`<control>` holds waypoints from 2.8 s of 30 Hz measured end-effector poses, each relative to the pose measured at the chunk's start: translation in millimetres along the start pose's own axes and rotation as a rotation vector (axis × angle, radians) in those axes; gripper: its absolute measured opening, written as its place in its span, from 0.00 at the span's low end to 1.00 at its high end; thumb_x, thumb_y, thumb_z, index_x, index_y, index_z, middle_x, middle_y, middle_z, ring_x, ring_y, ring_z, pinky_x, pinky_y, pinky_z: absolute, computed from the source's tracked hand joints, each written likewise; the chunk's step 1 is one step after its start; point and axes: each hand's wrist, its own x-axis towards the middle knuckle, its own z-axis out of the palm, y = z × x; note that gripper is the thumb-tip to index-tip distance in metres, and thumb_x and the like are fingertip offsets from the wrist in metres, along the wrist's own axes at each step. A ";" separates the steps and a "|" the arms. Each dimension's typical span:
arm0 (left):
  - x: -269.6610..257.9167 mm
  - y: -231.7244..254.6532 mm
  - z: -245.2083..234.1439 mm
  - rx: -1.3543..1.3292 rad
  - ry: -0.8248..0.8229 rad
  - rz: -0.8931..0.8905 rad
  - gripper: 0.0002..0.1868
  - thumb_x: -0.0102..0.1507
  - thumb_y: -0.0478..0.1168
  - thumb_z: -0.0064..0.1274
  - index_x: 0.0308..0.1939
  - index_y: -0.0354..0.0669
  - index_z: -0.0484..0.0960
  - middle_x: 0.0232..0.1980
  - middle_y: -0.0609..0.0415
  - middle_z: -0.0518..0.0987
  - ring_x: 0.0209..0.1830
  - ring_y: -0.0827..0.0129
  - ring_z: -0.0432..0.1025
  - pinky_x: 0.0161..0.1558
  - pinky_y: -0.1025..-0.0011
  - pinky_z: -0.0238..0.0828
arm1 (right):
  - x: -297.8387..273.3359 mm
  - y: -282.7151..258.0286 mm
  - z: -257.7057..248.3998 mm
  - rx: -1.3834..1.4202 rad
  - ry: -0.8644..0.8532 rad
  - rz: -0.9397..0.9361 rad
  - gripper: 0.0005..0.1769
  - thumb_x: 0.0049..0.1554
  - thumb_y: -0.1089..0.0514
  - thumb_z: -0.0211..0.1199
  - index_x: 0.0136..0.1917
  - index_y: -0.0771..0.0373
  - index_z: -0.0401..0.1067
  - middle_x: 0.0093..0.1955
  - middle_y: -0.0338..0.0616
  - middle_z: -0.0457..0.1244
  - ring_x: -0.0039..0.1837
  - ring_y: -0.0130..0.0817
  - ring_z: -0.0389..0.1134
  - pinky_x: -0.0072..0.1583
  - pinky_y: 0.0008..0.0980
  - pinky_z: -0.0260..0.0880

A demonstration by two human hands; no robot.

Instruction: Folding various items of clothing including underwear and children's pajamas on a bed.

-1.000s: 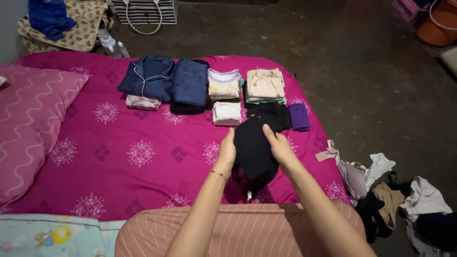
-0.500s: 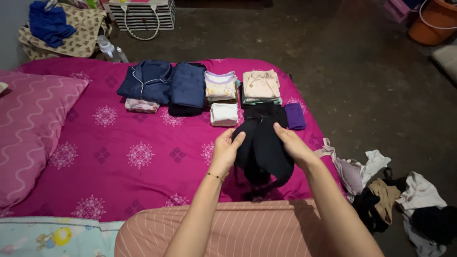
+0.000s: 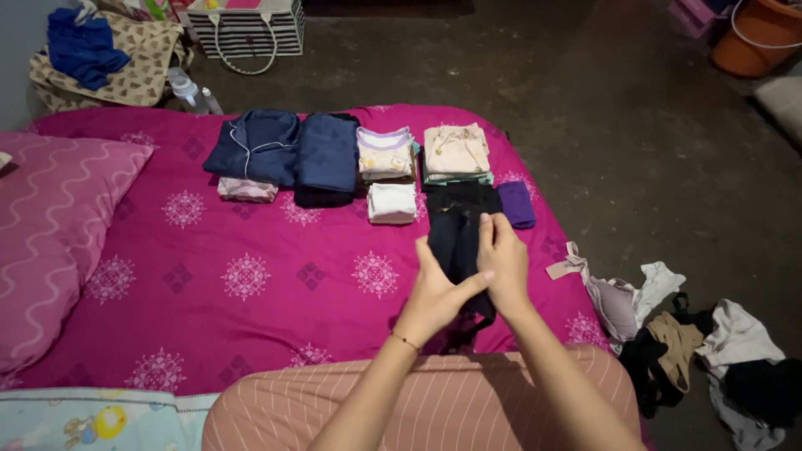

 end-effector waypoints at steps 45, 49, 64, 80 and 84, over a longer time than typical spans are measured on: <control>-34.6 -142.1 5.1 -0.778 -0.203 -1.058 0.27 0.70 0.55 0.47 0.66 0.42 0.78 0.62 0.49 0.80 0.58 0.61 0.76 0.60 0.61 0.74 | -53.6 55.9 -19.4 0.570 -0.142 0.360 0.25 0.53 0.53 0.72 0.60 0.69 0.74 0.53 0.46 0.72 0.54 0.33 0.72 0.58 0.32 0.72; -37.2 -148.5 10.8 -1.091 -0.234 -1.183 0.34 0.69 0.62 0.37 0.66 0.41 0.77 0.62 0.50 0.81 0.59 0.60 0.77 0.62 0.62 0.74 | -35.2 79.6 -14.8 0.390 -0.153 0.361 0.29 0.52 0.46 0.71 0.60 0.68 0.74 0.54 0.46 0.72 0.54 0.34 0.74 0.58 0.33 0.74; -3.9 -201.0 53.5 -1.098 -0.299 -1.222 0.36 0.66 0.63 0.45 0.70 0.43 0.73 0.66 0.49 0.78 0.65 0.60 0.73 0.66 0.61 0.69 | 38.9 201.7 33.0 0.453 -0.374 0.637 0.29 0.51 0.45 0.69 0.62 0.61 0.74 0.53 0.42 0.72 0.54 0.32 0.73 0.57 0.31 0.72; -49.4 -314.3 92.6 -0.617 0.166 -1.198 0.25 0.62 0.50 0.53 0.57 0.37 0.77 0.49 0.48 0.80 0.47 0.60 0.75 0.50 0.62 0.72 | 193.3 318.3 98.4 -0.341 -0.214 0.611 0.47 0.47 0.31 0.74 0.64 0.68 0.66 0.58 0.58 0.66 0.61 0.52 0.68 0.61 0.51 0.64; -44.6 -296.6 104.7 -0.492 0.188 -1.043 0.24 0.63 0.51 0.51 0.57 0.41 0.80 0.53 0.52 0.83 0.52 0.67 0.76 0.56 0.70 0.70 | 175.7 311.8 76.8 0.252 -0.131 0.582 0.36 0.47 0.36 0.72 0.54 0.69 0.77 0.46 0.52 0.72 0.45 0.40 0.73 0.48 0.37 0.72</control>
